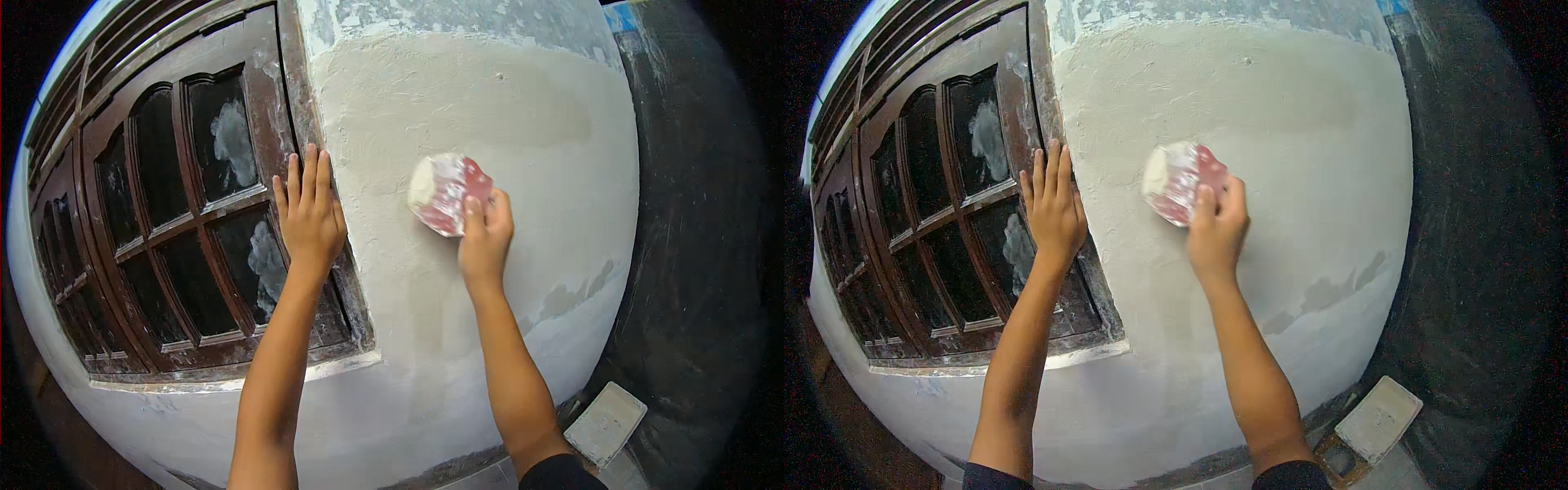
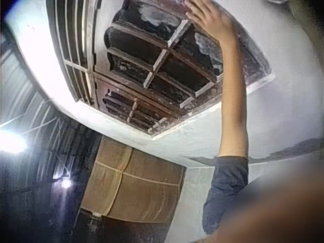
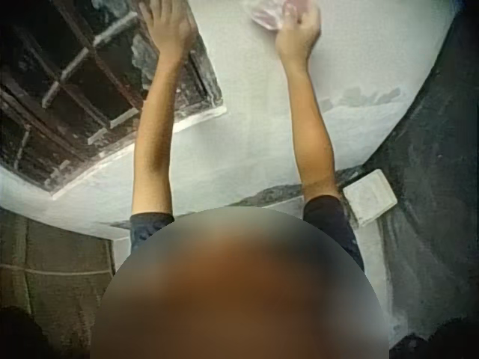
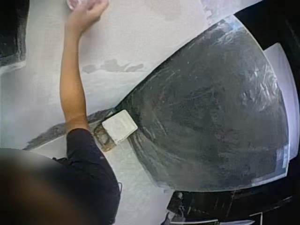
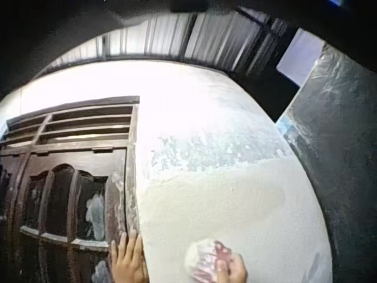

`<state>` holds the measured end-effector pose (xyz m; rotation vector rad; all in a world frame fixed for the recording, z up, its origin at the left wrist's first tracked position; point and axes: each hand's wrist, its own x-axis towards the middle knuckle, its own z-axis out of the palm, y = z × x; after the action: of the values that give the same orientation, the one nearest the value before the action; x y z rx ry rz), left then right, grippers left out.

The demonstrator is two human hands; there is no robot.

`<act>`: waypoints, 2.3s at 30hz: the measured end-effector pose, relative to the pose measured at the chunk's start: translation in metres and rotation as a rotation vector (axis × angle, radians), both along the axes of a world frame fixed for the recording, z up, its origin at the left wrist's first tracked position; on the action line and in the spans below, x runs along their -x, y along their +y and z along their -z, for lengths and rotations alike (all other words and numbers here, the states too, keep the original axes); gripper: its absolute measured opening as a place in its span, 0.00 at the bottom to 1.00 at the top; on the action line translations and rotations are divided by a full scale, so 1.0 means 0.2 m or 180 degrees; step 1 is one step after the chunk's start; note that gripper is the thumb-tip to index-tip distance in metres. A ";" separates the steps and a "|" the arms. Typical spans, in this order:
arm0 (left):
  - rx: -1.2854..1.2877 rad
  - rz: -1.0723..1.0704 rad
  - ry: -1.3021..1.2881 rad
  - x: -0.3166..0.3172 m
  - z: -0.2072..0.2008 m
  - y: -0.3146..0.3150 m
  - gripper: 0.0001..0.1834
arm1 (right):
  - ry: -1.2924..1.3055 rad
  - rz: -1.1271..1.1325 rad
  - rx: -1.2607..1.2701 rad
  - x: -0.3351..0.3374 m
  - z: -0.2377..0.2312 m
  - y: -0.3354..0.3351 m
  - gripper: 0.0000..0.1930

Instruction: The person applies and smooths plaster onto a wall using a putty knife.

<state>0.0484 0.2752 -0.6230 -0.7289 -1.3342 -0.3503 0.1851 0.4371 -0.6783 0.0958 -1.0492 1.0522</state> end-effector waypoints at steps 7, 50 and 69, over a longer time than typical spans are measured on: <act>0.0010 -0.0021 0.0021 -0.01 -0.01 0.00 0.33 | -0.0405 0.0628 -0.0222 0.08 -0.13 0.10 0.09; 0.0005 0.0025 -0.0033 0.02 0.00 0.00 0.33 | -0.0631 0.0139 -0.0453 -0.10 -0.09 0.18 0.09; -0.0037 -0.0032 0.0051 0.01 0.00 0.00 0.32 | -0.1035 0.0839 -0.0513 -0.12 -0.16 0.00 0.06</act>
<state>0.0468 0.2742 -0.6229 -0.7137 -1.3194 -0.3433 0.2085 0.4365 -0.6466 -0.0853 -1.3994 0.7566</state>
